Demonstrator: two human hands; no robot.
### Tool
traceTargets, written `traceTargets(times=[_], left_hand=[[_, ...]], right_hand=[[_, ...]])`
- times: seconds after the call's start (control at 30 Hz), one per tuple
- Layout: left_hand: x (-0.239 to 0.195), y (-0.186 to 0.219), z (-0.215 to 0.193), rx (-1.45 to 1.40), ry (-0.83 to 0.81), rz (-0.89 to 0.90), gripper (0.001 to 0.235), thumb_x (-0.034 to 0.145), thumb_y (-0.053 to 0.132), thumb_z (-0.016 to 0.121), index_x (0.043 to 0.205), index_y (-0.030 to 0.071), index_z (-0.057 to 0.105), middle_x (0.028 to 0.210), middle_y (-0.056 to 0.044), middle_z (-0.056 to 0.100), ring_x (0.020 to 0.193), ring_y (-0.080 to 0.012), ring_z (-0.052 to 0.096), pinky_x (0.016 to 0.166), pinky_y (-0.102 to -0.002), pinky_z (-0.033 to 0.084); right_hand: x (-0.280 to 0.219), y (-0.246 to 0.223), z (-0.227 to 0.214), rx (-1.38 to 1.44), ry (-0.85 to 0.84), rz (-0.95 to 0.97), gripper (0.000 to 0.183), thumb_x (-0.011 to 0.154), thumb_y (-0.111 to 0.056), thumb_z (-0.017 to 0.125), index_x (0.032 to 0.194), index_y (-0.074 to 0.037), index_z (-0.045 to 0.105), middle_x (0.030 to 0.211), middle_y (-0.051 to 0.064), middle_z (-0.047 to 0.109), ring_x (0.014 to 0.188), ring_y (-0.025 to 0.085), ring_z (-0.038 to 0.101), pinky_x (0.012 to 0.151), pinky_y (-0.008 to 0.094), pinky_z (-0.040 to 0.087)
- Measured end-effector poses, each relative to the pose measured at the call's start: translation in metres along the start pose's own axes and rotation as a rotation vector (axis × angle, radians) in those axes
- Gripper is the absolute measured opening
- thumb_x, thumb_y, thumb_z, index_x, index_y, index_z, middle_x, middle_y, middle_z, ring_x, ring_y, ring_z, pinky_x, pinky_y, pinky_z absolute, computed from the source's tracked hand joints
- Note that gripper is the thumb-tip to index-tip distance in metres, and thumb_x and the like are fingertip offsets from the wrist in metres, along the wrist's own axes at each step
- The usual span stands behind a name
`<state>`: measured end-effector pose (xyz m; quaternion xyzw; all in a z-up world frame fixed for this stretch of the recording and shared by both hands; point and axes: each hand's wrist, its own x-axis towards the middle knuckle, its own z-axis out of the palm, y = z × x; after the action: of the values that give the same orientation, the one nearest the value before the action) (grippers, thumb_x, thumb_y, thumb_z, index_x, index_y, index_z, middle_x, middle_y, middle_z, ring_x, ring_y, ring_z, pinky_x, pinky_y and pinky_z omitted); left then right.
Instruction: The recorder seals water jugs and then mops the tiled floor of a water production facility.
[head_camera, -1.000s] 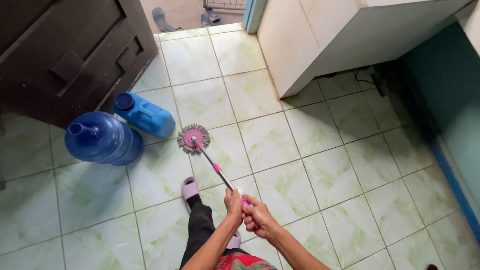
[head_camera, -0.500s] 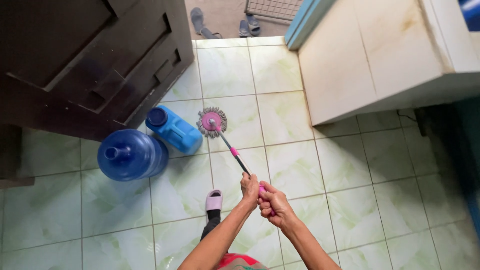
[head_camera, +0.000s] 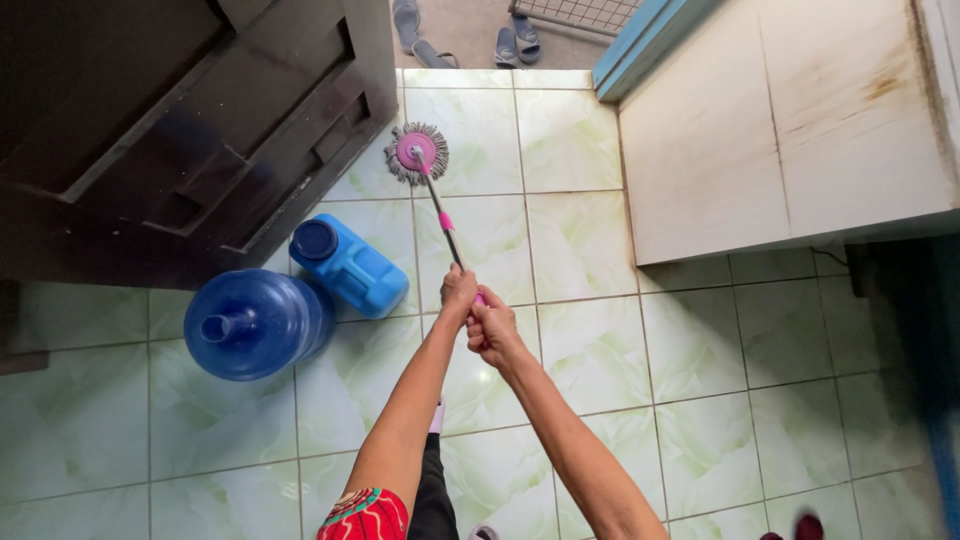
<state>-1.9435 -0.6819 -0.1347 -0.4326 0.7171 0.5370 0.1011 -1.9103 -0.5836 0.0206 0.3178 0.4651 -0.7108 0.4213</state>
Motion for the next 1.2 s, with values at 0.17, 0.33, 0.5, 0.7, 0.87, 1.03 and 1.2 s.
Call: traceTargets(times=[0.17,0.33,0.5,0.7,0.87,1.03,1.2], left_hand=[[-0.015,-0.057,0.021,0.086,-0.013,0.081,0.049,0.092,0.033,0.047,0.134,0.006,0.049,0.110,-0.032,0.067,0.105,-0.0520,0.063,0.093,-0.056,0.050],[-0.146,-0.071,0.007,-0.096,-0.111,0.033,0.039,0.093,0.034,0.054,0.119,0.005,0.058,0.094,-0.026,0.071,0.087,-0.0419,0.068,0.078,-0.050,0.053],[-0.165,-0.014,-0.006,-0.250,-0.106,-0.115,0.049,0.090,0.032,0.055,0.133,0.009,0.050,0.093,-0.021,0.071,0.081,-0.0354,0.068,0.073,-0.048,0.054],[-0.091,0.021,0.015,-0.202,-0.092,-0.089,0.038,0.095,0.030,0.054,0.121,0.004,0.061,0.084,-0.019,0.065,0.069,-0.0291,0.062,0.062,-0.046,0.049],[-0.005,0.107,0.007,-0.447,-0.252,-0.204,0.030,0.099,0.036,0.055,0.123,0.021,0.045,0.078,-0.011,0.060,0.058,-0.0219,0.054,0.048,-0.040,0.043],[0.078,0.169,0.014,-0.649,-0.313,-0.287,0.034,0.101,0.034,0.055,0.122,0.021,0.031,0.066,-0.007,0.046,0.039,-0.0165,0.037,0.032,-0.036,0.027],[0.140,0.205,0.019,-0.522,-0.196,-0.177,0.035,0.095,0.024,0.055,0.121,0.000,0.052,0.069,-0.011,0.053,0.044,-0.0197,0.045,0.034,-0.040,0.034]], right_hand=[[-0.005,0.043,-0.038,-0.039,-0.081,-0.128,0.040,0.105,-0.012,0.051,0.145,-0.013,0.047,0.066,0.000,0.048,0.043,0.010,0.035,0.034,0.026,0.028],[-0.127,0.050,-0.039,0.033,0.118,0.172,0.059,0.102,-0.015,0.051,0.155,-0.037,0.039,0.069,0.002,0.048,0.043,0.007,0.030,0.036,0.023,0.022],[-0.124,0.034,-0.038,0.012,0.147,0.163,0.057,0.103,-0.018,0.051,0.157,-0.035,0.041,0.070,0.002,0.048,0.044,0.007,0.030,0.037,0.022,0.024],[-0.069,-0.039,-0.022,-0.014,0.050,0.149,0.055,0.102,-0.014,0.049,0.154,-0.033,0.043,0.068,0.001,0.047,0.043,0.006,0.029,0.036,0.020,0.022],[0.030,-0.110,-0.010,-0.006,-0.159,0.048,0.031,0.104,-0.010,0.047,0.134,-0.013,0.044,0.068,0.000,0.045,0.042,0.006,0.028,0.034,0.022,0.022],[0.112,-0.191,0.034,0.078,-0.165,0.032,0.033,0.099,-0.003,0.045,0.124,-0.019,0.060,0.064,-0.006,0.039,0.043,0.003,0.028,0.034,0.019,0.020],[0.164,-0.234,0.052,0.038,-0.171,0.026,0.033,0.098,-0.001,0.044,0.121,-0.021,0.057,0.063,-0.006,0.038,0.042,0.003,0.026,0.034,0.020,0.019]])
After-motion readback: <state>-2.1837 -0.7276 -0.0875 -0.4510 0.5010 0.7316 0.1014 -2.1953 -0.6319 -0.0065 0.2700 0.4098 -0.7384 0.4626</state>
